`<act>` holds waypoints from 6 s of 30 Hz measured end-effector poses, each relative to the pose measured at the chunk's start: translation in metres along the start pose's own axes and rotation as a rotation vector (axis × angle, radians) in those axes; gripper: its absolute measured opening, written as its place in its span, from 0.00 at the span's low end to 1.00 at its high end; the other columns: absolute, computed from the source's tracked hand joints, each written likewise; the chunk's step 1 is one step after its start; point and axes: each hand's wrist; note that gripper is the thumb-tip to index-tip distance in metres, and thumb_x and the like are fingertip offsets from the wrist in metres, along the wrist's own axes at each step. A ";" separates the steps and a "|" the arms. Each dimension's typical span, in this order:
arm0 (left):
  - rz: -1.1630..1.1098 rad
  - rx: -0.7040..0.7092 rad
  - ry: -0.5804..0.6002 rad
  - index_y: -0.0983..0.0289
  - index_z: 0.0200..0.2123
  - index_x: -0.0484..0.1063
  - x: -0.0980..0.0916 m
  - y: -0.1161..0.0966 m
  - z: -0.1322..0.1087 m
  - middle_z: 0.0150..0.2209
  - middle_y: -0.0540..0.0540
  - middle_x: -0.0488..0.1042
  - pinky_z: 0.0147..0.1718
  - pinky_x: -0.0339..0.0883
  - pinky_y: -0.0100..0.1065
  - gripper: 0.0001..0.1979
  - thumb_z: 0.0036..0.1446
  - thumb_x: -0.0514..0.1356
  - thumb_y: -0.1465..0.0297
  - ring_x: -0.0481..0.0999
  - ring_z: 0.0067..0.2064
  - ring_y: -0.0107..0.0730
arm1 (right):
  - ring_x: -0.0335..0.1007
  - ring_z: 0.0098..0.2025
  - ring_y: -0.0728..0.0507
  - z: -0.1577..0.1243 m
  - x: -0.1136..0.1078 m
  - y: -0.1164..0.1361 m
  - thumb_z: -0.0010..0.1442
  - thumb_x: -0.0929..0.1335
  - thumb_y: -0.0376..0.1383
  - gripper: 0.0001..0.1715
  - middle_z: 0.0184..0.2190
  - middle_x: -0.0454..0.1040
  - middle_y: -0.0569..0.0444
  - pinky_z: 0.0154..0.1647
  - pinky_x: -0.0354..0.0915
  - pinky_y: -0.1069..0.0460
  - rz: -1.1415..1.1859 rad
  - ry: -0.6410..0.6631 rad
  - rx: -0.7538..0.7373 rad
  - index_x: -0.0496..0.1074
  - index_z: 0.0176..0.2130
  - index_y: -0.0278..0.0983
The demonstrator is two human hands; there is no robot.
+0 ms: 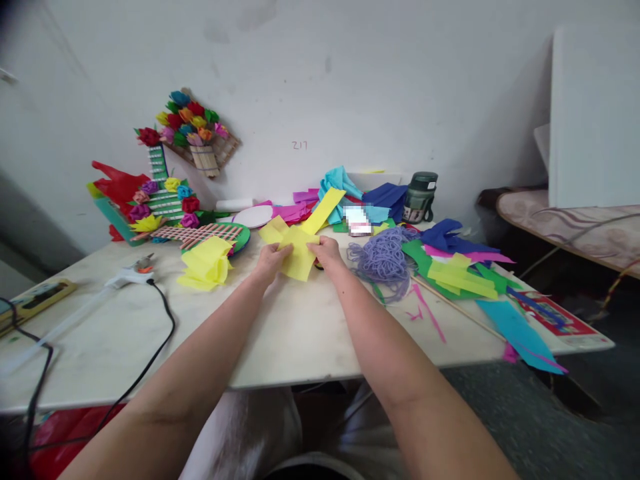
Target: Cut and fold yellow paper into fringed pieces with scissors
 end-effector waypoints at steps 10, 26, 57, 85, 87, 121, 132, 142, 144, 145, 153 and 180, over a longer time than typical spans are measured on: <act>-0.300 -0.002 0.060 0.68 0.29 0.71 -0.012 0.000 0.004 0.26 0.56 0.74 0.30 0.67 0.34 0.15 0.37 0.66 0.65 0.75 0.29 0.36 | 0.57 0.12 0.54 0.004 -0.011 0.010 0.48 0.64 0.36 0.07 0.15 0.66 0.59 0.12 0.56 0.58 0.015 -0.069 -0.035 0.64 0.23 0.35; -0.400 0.078 -0.159 0.70 0.30 0.71 -0.020 0.000 0.006 0.24 0.58 0.74 0.31 0.68 0.36 0.16 0.37 0.65 0.66 0.75 0.29 0.38 | 0.65 0.46 0.36 -0.008 -0.025 0.026 0.45 0.65 0.36 0.25 0.45 0.70 0.46 0.39 0.60 0.47 -1.453 0.094 -0.112 0.69 0.46 0.40; -0.505 0.005 -0.463 0.65 0.30 0.70 -0.030 -0.002 0.012 0.30 0.53 0.74 0.28 0.68 0.30 0.08 0.42 0.62 0.71 0.74 0.30 0.30 | 0.67 0.26 0.49 0.000 -0.031 0.027 0.42 0.66 0.31 0.24 0.25 0.73 0.54 0.24 0.60 0.57 -0.584 0.144 0.000 0.71 0.43 0.33; -0.643 -0.052 -0.497 0.61 0.37 0.69 -0.034 0.003 0.019 0.38 0.53 0.73 0.34 0.69 0.31 0.13 0.44 0.61 0.70 0.73 0.41 0.34 | 0.63 0.46 0.36 -0.015 -0.005 0.020 0.53 0.62 0.37 0.18 0.40 0.72 0.39 0.47 0.53 0.44 -1.519 0.068 -0.290 0.73 0.40 0.31; -0.650 -0.048 -0.494 0.62 0.36 0.69 -0.034 0.003 0.019 0.38 0.53 0.73 0.34 0.69 0.32 0.12 0.45 0.61 0.71 0.74 0.40 0.33 | 0.66 0.43 0.38 -0.013 -0.006 0.018 0.54 0.60 0.35 0.17 0.37 0.73 0.40 0.43 0.57 0.47 -1.449 -0.009 -0.225 0.73 0.39 0.33; -0.969 -0.032 -0.369 0.60 0.34 0.68 -0.036 -0.016 0.009 0.44 0.53 0.70 0.38 0.68 0.35 0.06 0.53 0.53 0.71 0.69 0.47 0.34 | 0.69 0.21 0.47 0.001 -0.009 0.011 0.50 0.65 0.41 0.10 0.23 0.73 0.56 0.20 0.67 0.52 0.290 0.040 -0.039 0.67 0.30 0.36; -1.002 0.026 -0.255 0.62 0.33 0.70 -0.038 -0.015 0.010 0.45 0.55 0.70 0.40 0.68 0.34 0.06 0.51 0.54 0.72 0.68 0.49 0.36 | 0.69 0.24 0.46 0.002 -0.010 0.017 0.52 0.62 0.38 0.12 0.25 0.75 0.53 0.20 0.65 0.52 0.430 0.088 0.137 0.70 0.33 0.33; -0.931 0.006 -0.227 0.63 0.34 0.70 -0.040 -0.019 0.008 0.42 0.55 0.71 0.37 0.70 0.37 0.08 0.52 0.52 0.73 0.70 0.46 0.38 | 0.69 0.25 0.48 0.000 -0.013 0.020 0.52 0.62 0.35 0.11 0.27 0.75 0.54 0.15 0.61 0.56 0.525 0.127 0.231 0.70 0.34 0.33; -0.924 0.005 -0.186 0.63 0.35 0.70 -0.040 -0.019 0.008 0.43 0.55 0.71 0.38 0.69 0.38 0.08 0.52 0.53 0.72 0.69 0.47 0.38 | 0.69 0.25 0.49 -0.001 -0.014 0.020 0.54 0.61 0.35 0.12 0.29 0.75 0.54 0.13 0.60 0.57 0.552 0.171 0.236 0.70 0.36 0.33; -0.924 -0.001 -0.153 0.62 0.36 0.69 -0.040 -0.018 0.007 0.43 0.56 0.71 0.39 0.69 0.40 0.08 0.53 0.53 0.71 0.69 0.47 0.39 | 0.69 0.26 0.49 -0.002 -0.015 0.020 0.55 0.61 0.35 0.12 0.30 0.75 0.54 0.13 0.60 0.58 0.562 0.196 0.235 0.70 0.36 0.34; -0.930 -0.084 0.201 0.59 0.43 0.67 -0.032 -0.020 -0.001 0.48 0.58 0.67 0.47 0.61 0.51 0.14 0.53 0.53 0.63 0.65 0.51 0.49 | 0.69 0.42 0.46 -0.005 -0.008 0.023 0.56 0.61 0.33 0.11 0.38 0.75 0.52 0.41 0.69 0.50 0.624 0.377 0.095 0.71 0.36 0.35; -0.894 -0.204 0.299 0.60 0.42 0.68 -0.019 -0.017 -0.003 0.44 0.59 0.70 0.43 0.62 0.52 0.15 0.55 0.51 0.61 0.70 0.45 0.46 | 0.40 0.62 0.37 0.008 0.015 -0.017 0.48 0.61 0.26 0.26 0.58 0.57 0.50 0.60 0.42 0.39 -0.561 0.301 -0.606 0.68 0.48 0.36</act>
Point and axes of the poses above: each hand's wrist, its own z-axis towards the middle knuckle, its own x-axis out of the palm, y = z × x
